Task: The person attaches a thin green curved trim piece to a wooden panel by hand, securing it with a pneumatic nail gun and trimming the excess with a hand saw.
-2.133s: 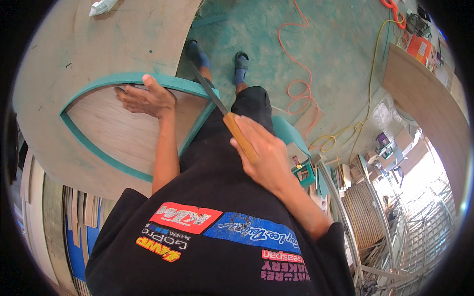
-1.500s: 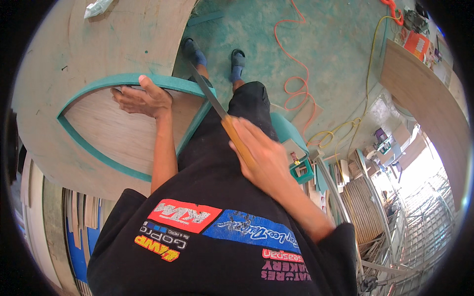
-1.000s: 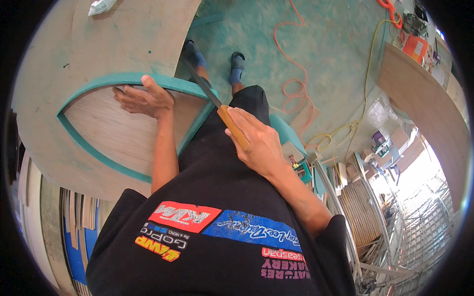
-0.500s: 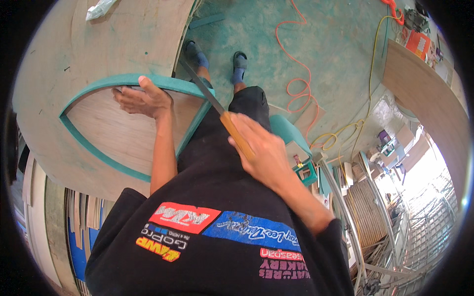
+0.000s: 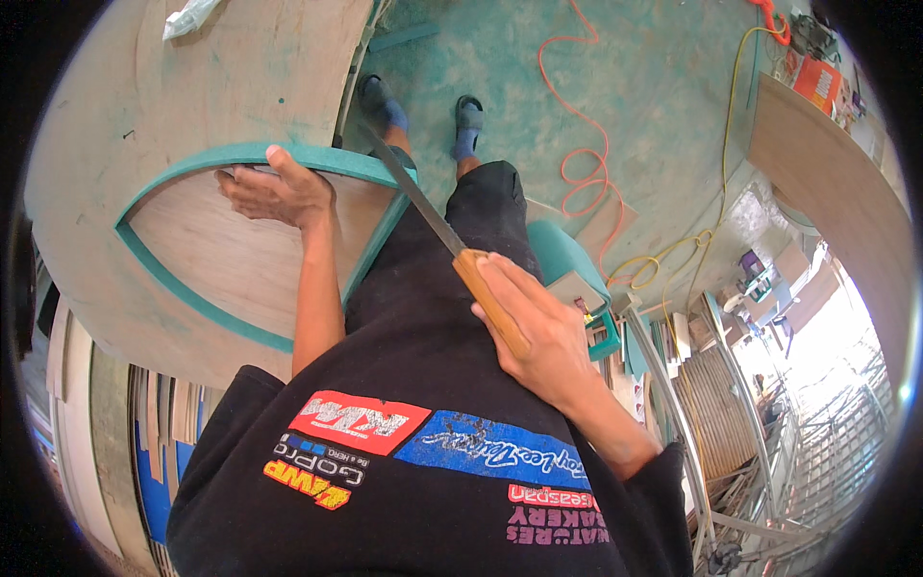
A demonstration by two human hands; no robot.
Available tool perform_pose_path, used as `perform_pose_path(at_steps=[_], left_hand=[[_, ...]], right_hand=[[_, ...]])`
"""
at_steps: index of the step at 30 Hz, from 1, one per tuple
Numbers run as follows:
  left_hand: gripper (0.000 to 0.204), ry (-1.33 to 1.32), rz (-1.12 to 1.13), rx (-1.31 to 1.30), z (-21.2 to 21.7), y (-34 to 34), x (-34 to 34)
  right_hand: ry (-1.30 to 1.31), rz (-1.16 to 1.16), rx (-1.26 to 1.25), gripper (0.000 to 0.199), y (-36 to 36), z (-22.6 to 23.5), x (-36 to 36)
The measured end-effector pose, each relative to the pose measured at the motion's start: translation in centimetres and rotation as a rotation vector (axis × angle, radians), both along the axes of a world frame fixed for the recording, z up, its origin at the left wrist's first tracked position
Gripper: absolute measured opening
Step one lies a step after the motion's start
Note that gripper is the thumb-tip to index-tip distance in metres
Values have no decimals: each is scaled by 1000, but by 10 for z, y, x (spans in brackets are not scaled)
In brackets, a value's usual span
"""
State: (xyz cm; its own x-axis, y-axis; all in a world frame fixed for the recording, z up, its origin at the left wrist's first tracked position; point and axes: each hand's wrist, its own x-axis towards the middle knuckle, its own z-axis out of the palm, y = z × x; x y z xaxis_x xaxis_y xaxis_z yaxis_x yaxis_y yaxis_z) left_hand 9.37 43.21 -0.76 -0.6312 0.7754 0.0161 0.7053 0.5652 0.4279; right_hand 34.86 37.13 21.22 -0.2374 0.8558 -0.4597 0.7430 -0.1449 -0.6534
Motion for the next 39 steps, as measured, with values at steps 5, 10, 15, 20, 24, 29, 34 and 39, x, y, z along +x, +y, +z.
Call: perform_pose_path(at_steps=[5, 10, 15, 20, 24, 29, 34, 39], left_hand=[[76, 30, -16, 5, -5, -1, -3], [76, -9, 26, -6, 1, 0, 1], [77, -10, 2, -1, -1, -1, 0], [77, 3, 3, 5, -1, 0, 0], [77, 15, -3, 26, -2, 0, -1], [76, 25, -28, 40, -5, 0, -2], [78, 27, -49, 50, -3, -1, -2], [72, -3, -105, 48, 0, -7, -11]], right_hand=[[-24, -15, -7, 47, 8, -50, -22], [0, -2, -3, 48, 7, -34, -12], [10, -11, 36, 48, 1, -24, -9], [-24, 10, -24, 49, 13, -58, -20], [-17, -4, -10, 49, -4, -4, 8], [-32, -60, -55, 50, 1, 4, -5], [-26, -9, -62, 52, 8, 18, 2], [-22, -47, -28, 49, 6, -11, -8]])
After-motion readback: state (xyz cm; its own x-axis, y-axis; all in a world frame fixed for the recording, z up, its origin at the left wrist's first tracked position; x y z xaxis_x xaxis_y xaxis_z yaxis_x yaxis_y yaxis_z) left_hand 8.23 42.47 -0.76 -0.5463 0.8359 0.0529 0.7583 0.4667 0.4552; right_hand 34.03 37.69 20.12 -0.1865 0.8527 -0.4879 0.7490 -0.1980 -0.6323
